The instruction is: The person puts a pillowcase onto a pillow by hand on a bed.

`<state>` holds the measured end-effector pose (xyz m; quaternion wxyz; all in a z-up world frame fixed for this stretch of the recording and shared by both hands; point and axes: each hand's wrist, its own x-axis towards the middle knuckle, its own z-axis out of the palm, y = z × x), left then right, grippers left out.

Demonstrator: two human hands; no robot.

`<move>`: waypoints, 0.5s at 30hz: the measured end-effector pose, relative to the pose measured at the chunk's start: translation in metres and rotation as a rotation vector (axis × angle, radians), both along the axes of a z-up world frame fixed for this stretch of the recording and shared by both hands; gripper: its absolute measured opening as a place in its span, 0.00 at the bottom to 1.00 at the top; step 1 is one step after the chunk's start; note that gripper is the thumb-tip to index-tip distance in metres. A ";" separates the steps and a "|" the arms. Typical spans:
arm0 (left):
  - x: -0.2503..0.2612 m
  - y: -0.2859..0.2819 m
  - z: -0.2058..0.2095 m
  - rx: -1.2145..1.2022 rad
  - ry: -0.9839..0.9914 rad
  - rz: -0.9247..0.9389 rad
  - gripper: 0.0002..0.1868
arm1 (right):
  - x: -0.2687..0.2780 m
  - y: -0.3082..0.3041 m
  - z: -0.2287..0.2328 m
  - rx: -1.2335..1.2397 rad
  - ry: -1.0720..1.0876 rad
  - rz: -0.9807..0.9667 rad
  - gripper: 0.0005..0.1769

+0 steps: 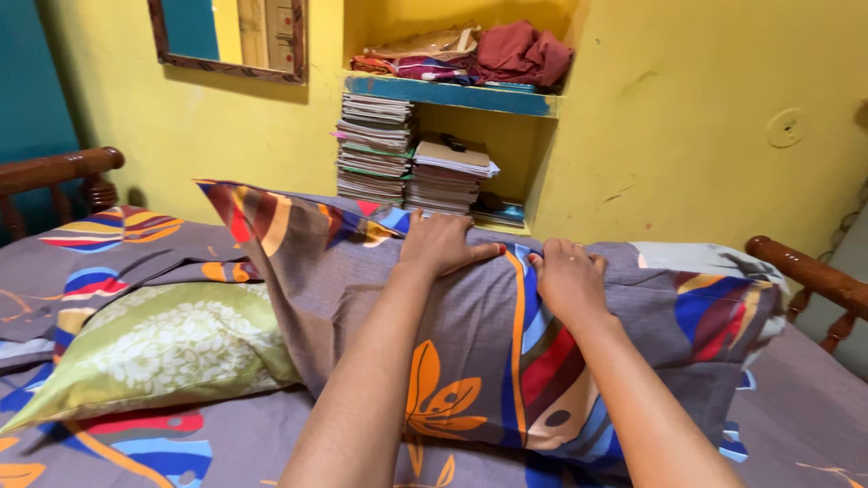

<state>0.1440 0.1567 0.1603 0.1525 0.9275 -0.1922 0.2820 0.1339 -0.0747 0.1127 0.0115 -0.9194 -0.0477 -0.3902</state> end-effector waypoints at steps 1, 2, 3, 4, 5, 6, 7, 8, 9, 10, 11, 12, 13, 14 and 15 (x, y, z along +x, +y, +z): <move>0.000 0.000 0.001 -0.018 -0.015 0.007 0.46 | 0.003 -0.003 0.000 -0.001 0.036 0.012 0.19; 0.000 -0.001 0.000 -0.040 -0.027 0.017 0.45 | 0.007 -0.006 0.001 -0.004 0.075 0.026 0.19; 0.000 -0.002 -0.001 -0.058 -0.005 0.024 0.45 | 0.011 -0.009 0.003 -0.008 0.114 0.040 0.19; 0.001 -0.002 0.000 -0.076 0.017 0.034 0.45 | 0.017 -0.016 0.013 -0.045 0.235 0.103 0.22; 0.002 -0.001 0.000 -0.095 0.039 0.044 0.44 | 0.022 -0.024 0.030 -0.081 0.356 0.166 0.25; 0.001 0.001 -0.002 -0.124 0.034 0.034 0.43 | 0.023 -0.026 0.042 -0.111 0.477 0.229 0.28; 0.000 0.003 -0.004 -0.154 0.028 0.023 0.42 | 0.018 -0.034 0.051 0.023 0.593 0.254 0.29; 0.000 0.004 -0.003 -0.185 0.018 0.014 0.41 | 0.007 -0.053 0.066 0.156 0.704 0.280 0.30; 0.001 0.004 -0.002 -0.177 0.036 0.005 0.41 | 0.002 -0.066 0.076 0.291 0.812 0.307 0.32; 0.001 0.006 -0.004 -0.175 0.056 0.002 0.41 | 0.004 -0.080 0.084 0.259 0.744 0.269 0.34; 0.001 0.007 -0.006 -0.173 0.076 0.000 0.41 | 0.005 -0.108 0.092 0.227 0.675 0.231 0.36; 0.002 0.008 -0.008 -0.188 0.040 -0.004 0.41 | 0.008 -0.138 0.092 0.014 0.540 0.118 0.37; 0.002 0.008 -0.009 -0.202 0.004 -0.008 0.41 | 0.014 -0.170 0.086 -0.197 0.399 0.009 0.37; 0.004 0.005 -0.008 -0.216 -0.033 -0.022 0.41 | 0.016 -0.206 0.075 -0.147 0.475 -0.104 0.37; 0.005 0.004 -0.007 -0.194 -0.004 -0.009 0.42 | 0.017 -0.239 0.061 -0.097 0.551 -0.217 0.36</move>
